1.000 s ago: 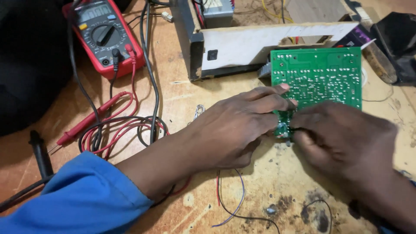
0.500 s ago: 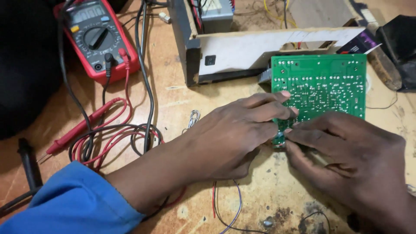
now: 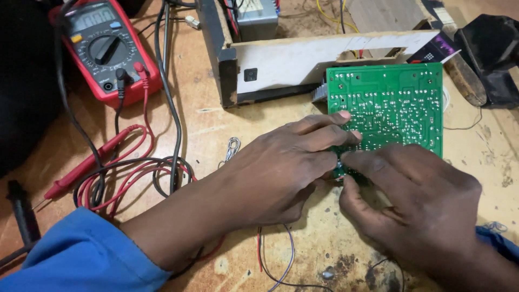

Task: Soldering wires onto a printed circuit board inside an enclosure and cleaning the board with a toothbrush.

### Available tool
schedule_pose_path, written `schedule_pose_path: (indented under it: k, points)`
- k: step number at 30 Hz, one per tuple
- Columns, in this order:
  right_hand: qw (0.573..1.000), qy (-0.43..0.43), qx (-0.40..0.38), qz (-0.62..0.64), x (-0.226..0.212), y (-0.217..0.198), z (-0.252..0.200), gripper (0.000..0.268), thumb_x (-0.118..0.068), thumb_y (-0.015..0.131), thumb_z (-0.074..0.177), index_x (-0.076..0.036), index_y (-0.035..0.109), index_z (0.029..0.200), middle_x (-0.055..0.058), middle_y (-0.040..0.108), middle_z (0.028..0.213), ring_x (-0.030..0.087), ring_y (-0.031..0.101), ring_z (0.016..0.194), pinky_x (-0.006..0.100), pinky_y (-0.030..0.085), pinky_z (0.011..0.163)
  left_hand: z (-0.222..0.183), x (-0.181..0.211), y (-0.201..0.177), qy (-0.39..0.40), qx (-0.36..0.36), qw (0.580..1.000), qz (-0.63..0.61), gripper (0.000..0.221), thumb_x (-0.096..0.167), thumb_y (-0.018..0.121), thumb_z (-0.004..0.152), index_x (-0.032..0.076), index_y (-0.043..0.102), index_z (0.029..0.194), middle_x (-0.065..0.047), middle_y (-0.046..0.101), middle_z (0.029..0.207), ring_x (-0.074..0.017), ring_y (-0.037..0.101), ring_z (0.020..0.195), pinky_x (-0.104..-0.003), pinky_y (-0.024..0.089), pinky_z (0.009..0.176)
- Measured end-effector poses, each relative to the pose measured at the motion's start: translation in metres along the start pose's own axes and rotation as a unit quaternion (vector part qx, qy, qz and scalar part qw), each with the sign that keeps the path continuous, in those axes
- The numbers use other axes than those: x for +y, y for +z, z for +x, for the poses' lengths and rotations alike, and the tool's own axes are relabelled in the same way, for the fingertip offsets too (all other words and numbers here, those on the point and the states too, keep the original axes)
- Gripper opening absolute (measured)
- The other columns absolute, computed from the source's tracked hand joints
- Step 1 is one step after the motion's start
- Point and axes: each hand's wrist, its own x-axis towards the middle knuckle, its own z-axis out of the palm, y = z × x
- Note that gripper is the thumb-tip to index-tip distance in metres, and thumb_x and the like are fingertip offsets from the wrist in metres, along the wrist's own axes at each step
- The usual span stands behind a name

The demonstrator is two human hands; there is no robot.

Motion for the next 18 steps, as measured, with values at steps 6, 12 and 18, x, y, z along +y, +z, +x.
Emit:
schedule_pose_path:
  k: [6, 12, 18]
  points:
    - [0.998, -0.004, 0.001, -0.070, -0.004, 0.002, 0.001, 0.018, -0.010, 0.071, 0.092, -0.007, 0.073, 0.109, 0.009, 0.073, 0.089, 0.030, 0.067, 0.074, 0.042, 0.051, 0.063, 0.001, 0.001, -0.002, 0.001, 0.001, 1.000, -0.014, 0.020, 0.009, 0.060, 0.099, -0.009, 0.066, 0.107, -0.024, 0.060, 0.132, -0.0460, 0.048, 0.139, -0.052, 0.047, 0.115]
    - [0.999, -0.016, 0.005, -0.046, -0.004, 0.002, 0.003, 0.011, -0.004, 0.068, 0.089, -0.008, 0.069, 0.100, 0.008, 0.067, 0.081, 0.031, 0.062, 0.068, 0.041, 0.047, 0.060, 0.001, -0.001, 0.000, 0.012, 0.001, 1.000, -0.008, 0.016, 0.000, 0.056, 0.096, -0.009, 0.065, 0.105, -0.025, 0.060, 0.131, -0.0462, 0.048, 0.140, -0.051, 0.045, 0.116]
    - [0.998, 0.023, 0.023, 0.059, 0.018, 0.006, 0.004, 0.016, 0.006, 0.062, 0.083, -0.006, 0.067, 0.091, 0.007, 0.070, 0.081, 0.020, 0.063, 0.065, 0.036, 0.048, 0.057, 0.002, -0.001, -0.003, 0.016, -0.004, 1.000, -0.004, 0.013, -0.005, 0.054, 0.094, -0.009, 0.063, 0.102, -0.026, 0.060, 0.128, -0.0469, 0.050, 0.137, -0.051, 0.046, 0.115]
